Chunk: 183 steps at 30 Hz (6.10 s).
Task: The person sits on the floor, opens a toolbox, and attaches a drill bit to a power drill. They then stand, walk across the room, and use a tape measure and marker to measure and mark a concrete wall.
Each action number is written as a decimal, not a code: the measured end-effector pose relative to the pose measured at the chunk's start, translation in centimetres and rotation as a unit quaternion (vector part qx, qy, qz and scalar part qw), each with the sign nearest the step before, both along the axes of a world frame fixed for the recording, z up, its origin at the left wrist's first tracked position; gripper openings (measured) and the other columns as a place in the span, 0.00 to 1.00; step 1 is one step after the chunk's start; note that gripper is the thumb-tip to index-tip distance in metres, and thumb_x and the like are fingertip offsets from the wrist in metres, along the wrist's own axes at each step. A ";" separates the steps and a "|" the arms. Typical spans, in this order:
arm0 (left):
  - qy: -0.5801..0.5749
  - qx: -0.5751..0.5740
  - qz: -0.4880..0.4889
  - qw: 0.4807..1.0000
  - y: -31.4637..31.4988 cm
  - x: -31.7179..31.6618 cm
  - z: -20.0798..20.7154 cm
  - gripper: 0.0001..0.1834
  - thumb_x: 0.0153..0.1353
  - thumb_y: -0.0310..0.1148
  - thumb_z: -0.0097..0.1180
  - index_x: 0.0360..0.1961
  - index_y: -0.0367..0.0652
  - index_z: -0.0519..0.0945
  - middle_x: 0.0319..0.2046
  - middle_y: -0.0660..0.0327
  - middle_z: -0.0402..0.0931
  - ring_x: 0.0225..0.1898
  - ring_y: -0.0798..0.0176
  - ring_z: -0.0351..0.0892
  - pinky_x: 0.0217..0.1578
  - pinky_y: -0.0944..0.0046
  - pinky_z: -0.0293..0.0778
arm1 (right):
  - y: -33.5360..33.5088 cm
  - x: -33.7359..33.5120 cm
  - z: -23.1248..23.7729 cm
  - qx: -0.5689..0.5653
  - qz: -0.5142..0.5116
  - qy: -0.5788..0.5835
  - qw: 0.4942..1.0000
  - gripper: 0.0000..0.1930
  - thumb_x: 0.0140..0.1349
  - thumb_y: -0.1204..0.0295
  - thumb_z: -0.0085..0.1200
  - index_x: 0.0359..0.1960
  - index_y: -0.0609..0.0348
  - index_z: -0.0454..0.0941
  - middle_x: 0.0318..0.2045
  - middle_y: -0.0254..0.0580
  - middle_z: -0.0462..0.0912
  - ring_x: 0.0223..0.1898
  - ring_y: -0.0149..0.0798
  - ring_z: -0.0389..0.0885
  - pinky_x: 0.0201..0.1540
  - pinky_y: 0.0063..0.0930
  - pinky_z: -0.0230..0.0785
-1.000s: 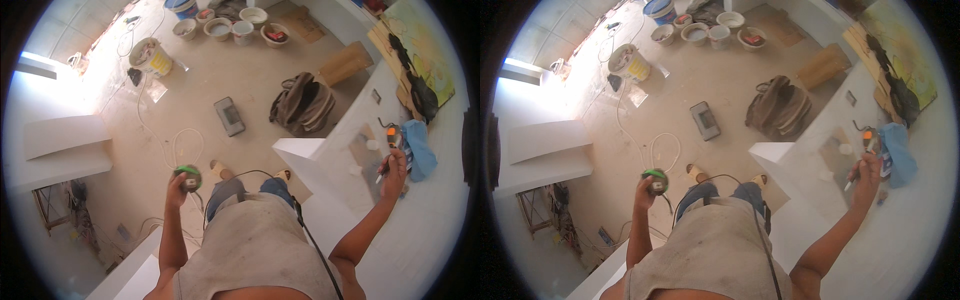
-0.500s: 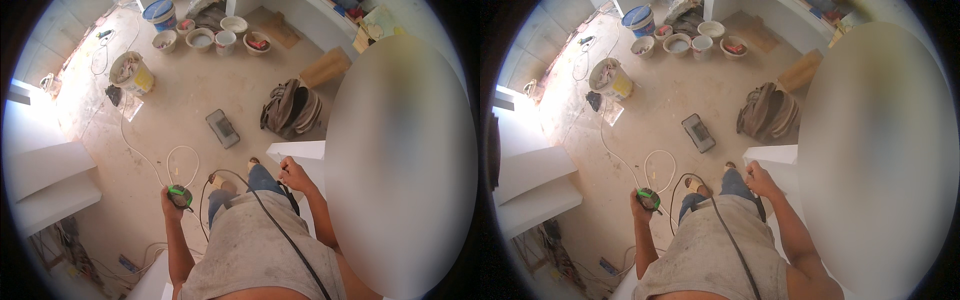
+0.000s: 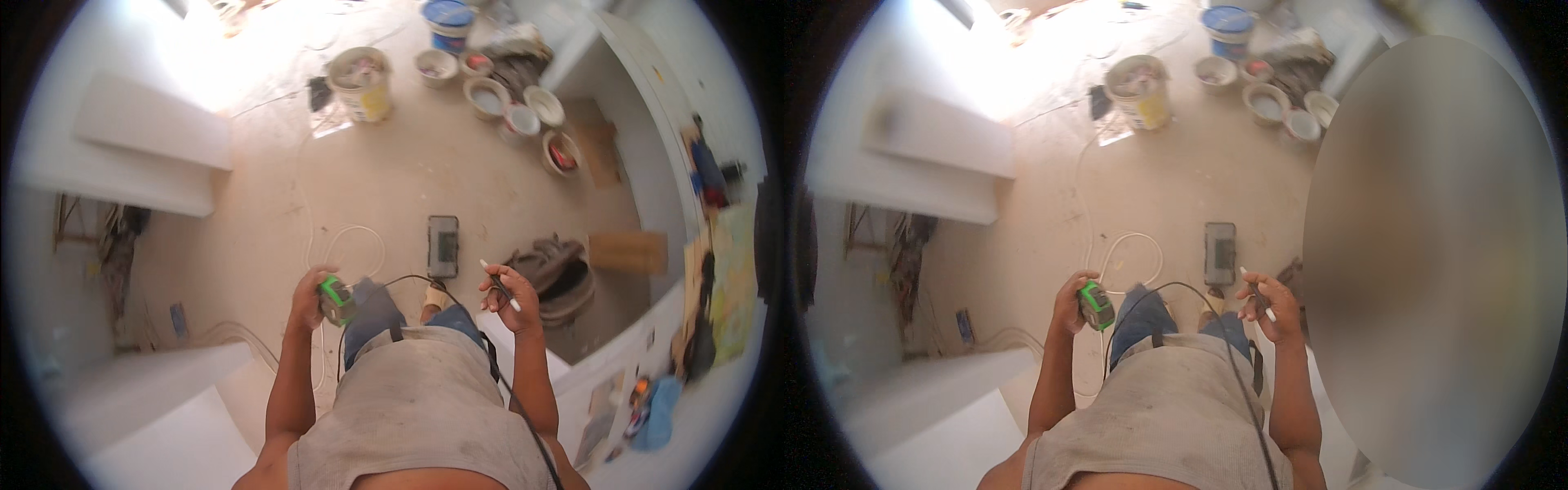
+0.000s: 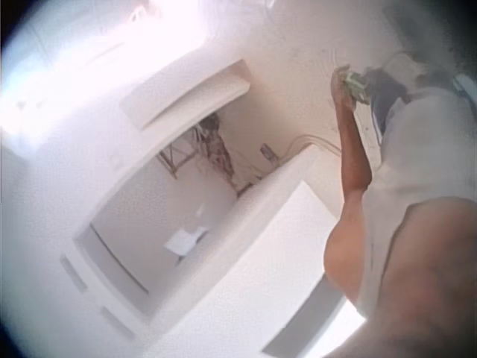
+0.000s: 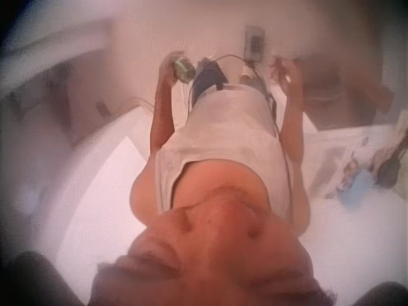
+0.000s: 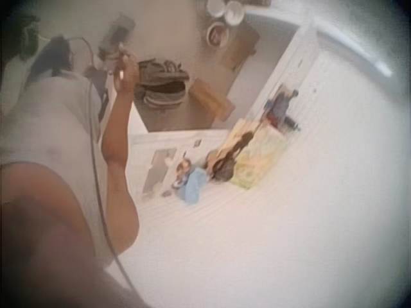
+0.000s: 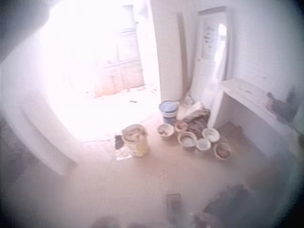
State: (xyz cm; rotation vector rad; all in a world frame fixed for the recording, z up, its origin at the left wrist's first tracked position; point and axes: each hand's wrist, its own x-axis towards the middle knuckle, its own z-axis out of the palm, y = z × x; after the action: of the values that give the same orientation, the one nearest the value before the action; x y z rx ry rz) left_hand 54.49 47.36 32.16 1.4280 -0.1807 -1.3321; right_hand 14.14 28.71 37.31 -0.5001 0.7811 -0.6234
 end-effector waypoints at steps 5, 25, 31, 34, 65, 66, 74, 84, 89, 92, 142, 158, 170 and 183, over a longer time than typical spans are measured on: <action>-0.170 -0.035 -0.146 0.974 -5.1 -1.1 7.7 0.18 0.70 0.47 0.56 0.43 0.41 0.81 0.34 0.61 0.81 0.39 0.66 0.81 0.43 0.62 0.78 | -7.3 9.6 3.7 -0.119 0.139 -0.054 0.982 0.16 0.71 0.69 0.55 0.55 0.67 0.78 0.33 0.44 0.86 0.25 0.32 0.82 0.36 0.29 0.80; -0.345 0.005 -0.203 0.916 -19.2 32.7 13.2 0.18 0.66 0.44 0.63 0.44 0.39 0.81 0.33 0.48 0.83 0.34 0.49 0.83 0.39 0.55 0.77 | -17.8 58.4 5.8 -0.155 0.309 0.055 0.937 0.14 0.69 0.65 0.63 0.40 0.68 0.83 0.30 0.41 0.86 0.30 0.31 0.84 0.34 0.24 0.76; -0.311 -0.001 -0.135 0.941 -23.2 41.1 13.6 0.14 0.68 0.41 0.63 0.40 0.39 0.82 0.27 0.61 0.82 0.29 0.67 0.79 0.34 0.63 0.76 | -22.4 67.6 5.5 -0.174 0.353 0.023 0.919 0.13 0.70 0.64 0.62 0.42 0.63 0.83 0.31 0.39 0.86 0.30 0.29 0.84 0.31 0.25 0.77; -0.275 0.000 -0.146 0.950 -26.1 45.4 13.7 0.14 0.69 0.42 0.61 0.38 0.40 0.83 0.28 0.62 0.82 0.30 0.69 0.79 0.34 0.64 0.76 | -25.9 71.4 4.6 -0.164 0.373 -0.019 0.913 0.12 0.71 0.65 0.61 0.44 0.63 0.82 0.31 0.39 0.85 0.32 0.31 0.85 0.35 0.27 0.79; -0.363 -0.018 -0.154 0.919 -65.0 104.8 14.5 0.16 0.69 0.41 0.58 0.40 0.36 0.83 0.28 0.60 0.84 0.30 0.67 0.82 0.35 0.63 0.77 | -67.6 130.5 7.6 -0.784 0.379 0.194 0.452 0.07 0.56 0.74 0.56 0.37 0.54 0.80 0.29 0.45 0.81 0.32 0.52 0.83 0.36 0.44 0.74; -0.380 -0.032 -0.168 0.909 -66.0 106.6 14.3 0.16 0.69 0.42 0.59 0.40 0.36 0.83 0.28 0.60 0.85 0.30 0.67 0.82 0.35 0.63 0.77 | -68.3 132.1 8.2 -0.785 0.397 0.195 0.434 0.07 0.56 0.73 0.57 0.37 0.54 0.80 0.29 0.45 0.81 0.32 0.52 0.83 0.36 0.44 0.74; -0.271 0.011 -0.254 0.928 -77.5 118.9 14.1 0.22 0.62 0.41 0.68 0.51 0.38 0.79 0.33 0.60 0.83 0.37 0.65 0.81 0.43 0.62 0.77 | -77.2 142.1 7.8 -0.664 0.444 0.279 0.533 0.08 0.63 0.69 0.58 0.39 0.59 0.83 0.33 0.49 0.84 0.38 0.54 0.85 0.41 0.45 0.76; -0.163 -0.050 -0.305 0.937 -97.4 131.8 12.4 0.57 0.41 0.40 0.84 0.69 0.37 0.62 0.52 0.55 0.76 0.54 0.56 0.77 0.57 0.55 0.75 | -93.0 155.3 6.1 -0.520 0.457 0.050 0.720 0.19 0.56 0.62 0.65 0.45 0.63 0.84 0.39 0.51 0.85 0.41 0.51 0.84 0.45 0.42 0.74; -0.189 -0.040 -0.344 0.919 -105.8 137.5 14.2 0.57 0.42 0.37 0.83 0.70 0.37 0.60 0.57 0.55 0.74 0.58 0.57 0.76 0.59 0.56 0.73 | -102.3 161.3 7.9 -0.514 0.454 -0.027 0.728 0.19 0.54 0.67 0.66 0.46 0.64 0.83 0.36 0.47 0.84 0.38 0.45 0.83 0.43 0.36 0.74; -0.147 -0.034 -0.347 0.926 -108.7 140.3 12.9 0.49 0.43 0.45 0.82 0.64 0.37 0.70 0.52 0.58 0.77 0.54 0.61 0.78 0.55 0.58 0.75 | -105.5 163.8 7.7 -0.479 0.413 -0.046 0.773 0.18 0.52 0.68 0.68 0.42 0.65 0.83 0.32 0.44 0.83 0.36 0.40 0.82 0.39 0.33 0.73; -0.233 0.391 -0.452 0.767 -151.1 148.5 -17.6 0.30 0.76 0.51 0.42 0.40 0.33 0.85 0.34 0.51 0.84 0.33 0.56 0.82 0.38 0.53 0.78 | -140.3 122.2 -10.1 0.086 -0.234 0.533 0.808 0.09 0.66 0.68 0.56 0.34 0.61 0.82 0.21 0.32 0.77 0.19 0.27 0.73 0.22 0.24 0.65; -0.278 0.198 -0.490 0.802 -200.1 135.6 -28.3 0.29 0.75 0.50 0.43 0.38 0.34 0.86 0.33 0.52 0.85 0.35 0.56 0.83 0.43 0.55 0.78 | -178.8 108.8 -15.4 -0.030 -0.035 0.620 0.783 0.25 0.67 0.51 0.59 0.29 0.66 0.82 0.20 0.41 0.79 0.25 0.37 0.79 0.33 0.37 0.71; -0.403 0.058 -0.433 0.804 -233.4 116.3 -6.4 0.25 0.75 0.49 0.49 0.35 0.34 0.83 0.22 0.61 0.76 0.24 0.66 0.74 0.29 0.61 0.71 | -213.4 100.2 -9.5 -0.006 -0.311 0.412 0.856 0.18 0.64 0.58 0.64 0.27 0.61 0.79 0.12 0.27 0.66 0.10 0.24 0.60 0.14 0.25 0.49; -0.453 0.310 -0.520 0.655 -229.2 108.0 -5.9 0.18 0.69 0.42 0.53 0.32 0.37 0.83 0.26 0.52 0.80 0.29 0.55 0.83 0.30 0.56 0.78 | -260.5 88.4 -29.6 0.105 -0.293 0.260 0.914 0.15 0.60 0.60 0.67 0.29 0.59 0.80 0.14 0.28 0.66 0.12 0.26 0.60 0.15 0.28 0.50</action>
State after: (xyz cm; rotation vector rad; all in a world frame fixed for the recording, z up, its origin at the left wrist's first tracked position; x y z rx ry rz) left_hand 162.50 -181.80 26.25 2.7343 -1.5395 -1.4221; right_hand 102.53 -231.77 7.70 -0.2217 1.5194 -0.9615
